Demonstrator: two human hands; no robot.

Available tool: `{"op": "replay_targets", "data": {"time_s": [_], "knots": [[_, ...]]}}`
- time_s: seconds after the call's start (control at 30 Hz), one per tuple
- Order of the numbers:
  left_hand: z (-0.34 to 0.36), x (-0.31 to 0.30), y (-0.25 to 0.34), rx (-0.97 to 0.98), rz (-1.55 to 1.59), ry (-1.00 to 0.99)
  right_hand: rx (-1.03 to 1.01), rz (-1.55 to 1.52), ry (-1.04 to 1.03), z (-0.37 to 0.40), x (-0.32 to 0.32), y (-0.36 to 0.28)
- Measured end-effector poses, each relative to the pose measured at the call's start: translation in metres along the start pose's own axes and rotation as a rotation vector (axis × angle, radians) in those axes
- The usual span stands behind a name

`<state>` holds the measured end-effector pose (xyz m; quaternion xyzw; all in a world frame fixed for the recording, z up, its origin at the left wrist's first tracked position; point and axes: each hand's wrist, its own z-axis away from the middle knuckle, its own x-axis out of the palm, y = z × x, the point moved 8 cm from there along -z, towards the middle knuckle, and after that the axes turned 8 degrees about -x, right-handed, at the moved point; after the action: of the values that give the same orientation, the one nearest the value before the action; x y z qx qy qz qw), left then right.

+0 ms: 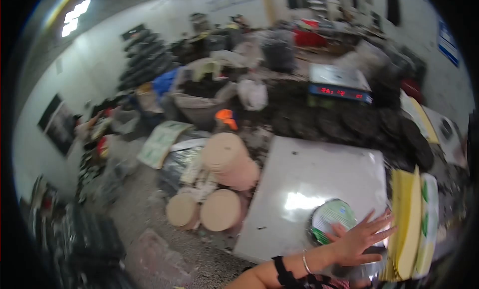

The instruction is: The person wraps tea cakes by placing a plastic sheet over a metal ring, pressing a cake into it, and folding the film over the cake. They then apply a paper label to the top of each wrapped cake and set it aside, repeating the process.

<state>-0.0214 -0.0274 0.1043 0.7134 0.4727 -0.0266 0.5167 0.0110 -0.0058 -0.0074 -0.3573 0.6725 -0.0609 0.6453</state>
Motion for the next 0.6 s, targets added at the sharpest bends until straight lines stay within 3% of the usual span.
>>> {"op": "replay_targets", "data": {"time_s": [0.03, 0.13, 0.2, 0.27, 0.33, 0.43, 0.6], "knots": [[0.004, -0.017, -0.005, -0.049, -0.210, 0.134, 0.037, -0.048, 0.038, 0.012, -0.010, -0.003], [0.088, -0.046, -0.154, -0.946, -0.577, 0.164, 0.235, -0.099, 0.227, 0.050, -0.037, -0.009], [0.104, -0.033, -0.187, -0.953, -0.580, 0.148, 0.329, -0.114, 0.298, 0.072, -0.047, -0.012], [0.069, -0.024, -0.194, -0.898, -0.336, 0.072, 0.356, -0.116, 0.339, 0.081, -0.055, -0.014], [0.020, 0.022, -0.194, -0.853, 0.373, 0.423, 0.384, -0.132, 0.376, 0.092, -0.060, -0.016], [-0.080, 0.097, -0.033, -0.288, 0.465, 0.461, 0.430, -0.161, 0.479, 0.109, -0.071, -0.017], [-0.036, 0.115, 0.034, -0.368, 1.245, -0.250, 0.469, -0.209, 0.639, 0.131, -0.089, -0.021]]}}
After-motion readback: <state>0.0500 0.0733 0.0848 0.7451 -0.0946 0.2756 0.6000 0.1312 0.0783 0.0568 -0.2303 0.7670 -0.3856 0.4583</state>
